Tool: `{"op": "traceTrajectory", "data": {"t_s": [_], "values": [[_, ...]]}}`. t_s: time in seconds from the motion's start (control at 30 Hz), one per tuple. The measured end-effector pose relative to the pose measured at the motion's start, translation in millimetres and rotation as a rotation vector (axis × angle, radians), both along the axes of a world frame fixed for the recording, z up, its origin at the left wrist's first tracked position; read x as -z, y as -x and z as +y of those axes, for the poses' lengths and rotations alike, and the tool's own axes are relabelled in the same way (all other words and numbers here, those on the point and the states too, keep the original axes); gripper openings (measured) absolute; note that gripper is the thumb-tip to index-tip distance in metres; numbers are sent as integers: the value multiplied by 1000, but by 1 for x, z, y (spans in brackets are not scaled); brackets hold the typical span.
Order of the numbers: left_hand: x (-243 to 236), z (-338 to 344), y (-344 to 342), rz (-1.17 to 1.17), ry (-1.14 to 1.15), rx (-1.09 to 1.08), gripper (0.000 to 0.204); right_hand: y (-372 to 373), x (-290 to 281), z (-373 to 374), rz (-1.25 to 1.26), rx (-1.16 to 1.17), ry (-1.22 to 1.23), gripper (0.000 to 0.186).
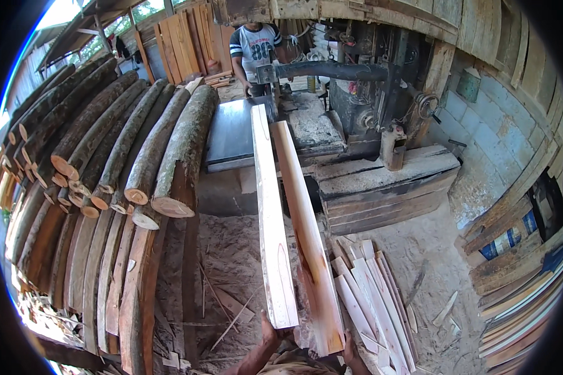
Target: The person lifts wood logs onto a band saw table and feeds them through the vertical blade to cut them into planks, then moves the resulting pieces of wood aside by hand.
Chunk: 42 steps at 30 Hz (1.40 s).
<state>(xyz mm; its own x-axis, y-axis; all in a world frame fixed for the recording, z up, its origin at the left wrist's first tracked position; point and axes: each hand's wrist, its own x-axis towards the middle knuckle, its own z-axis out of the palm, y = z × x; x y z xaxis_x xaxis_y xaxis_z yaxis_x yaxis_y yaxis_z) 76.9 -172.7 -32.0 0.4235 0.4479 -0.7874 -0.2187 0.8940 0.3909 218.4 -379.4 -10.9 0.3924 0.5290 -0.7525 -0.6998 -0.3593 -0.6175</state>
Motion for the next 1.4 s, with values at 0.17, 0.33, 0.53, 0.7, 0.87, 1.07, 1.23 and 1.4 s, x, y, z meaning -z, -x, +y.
{"op": "traceTrajectory", "data": {"t_s": [0.17, 0.33, 0.53, 0.7, 0.87, 1.07, 1.23, 1.4], "values": [[0, 207, -93, -264, -116, 1, 87, -33, 49, -33, -377, -157, 362, 59], [9, 310, -210, -18, -436, -6, 88, -38, 75, -128, -457, -300, 813, 55], [47, 92, -312, -121, -581, 466, 62, -20, 58, -345, -699, -554, 1161, 51], [60, 15, -271, 140, -541, 1301, 57, -53, 37, -447, -592, 588, 1516, 62], [157, 35, -116, 330, -577, 1294, 43, -83, 103, -277, -141, 911, 790, 55], [181, 134, 84, 205, -832, 1187, 44, -86, 174, -17, -465, -351, 630, 47], [110, 184, 100, 843, -234, 510, 35, -153, 130, 161, -621, -446, 408, 44], [108, 235, 15, 710, -370, 385, 42, -223, 172, 245, -592, -655, 363, 42]]}}
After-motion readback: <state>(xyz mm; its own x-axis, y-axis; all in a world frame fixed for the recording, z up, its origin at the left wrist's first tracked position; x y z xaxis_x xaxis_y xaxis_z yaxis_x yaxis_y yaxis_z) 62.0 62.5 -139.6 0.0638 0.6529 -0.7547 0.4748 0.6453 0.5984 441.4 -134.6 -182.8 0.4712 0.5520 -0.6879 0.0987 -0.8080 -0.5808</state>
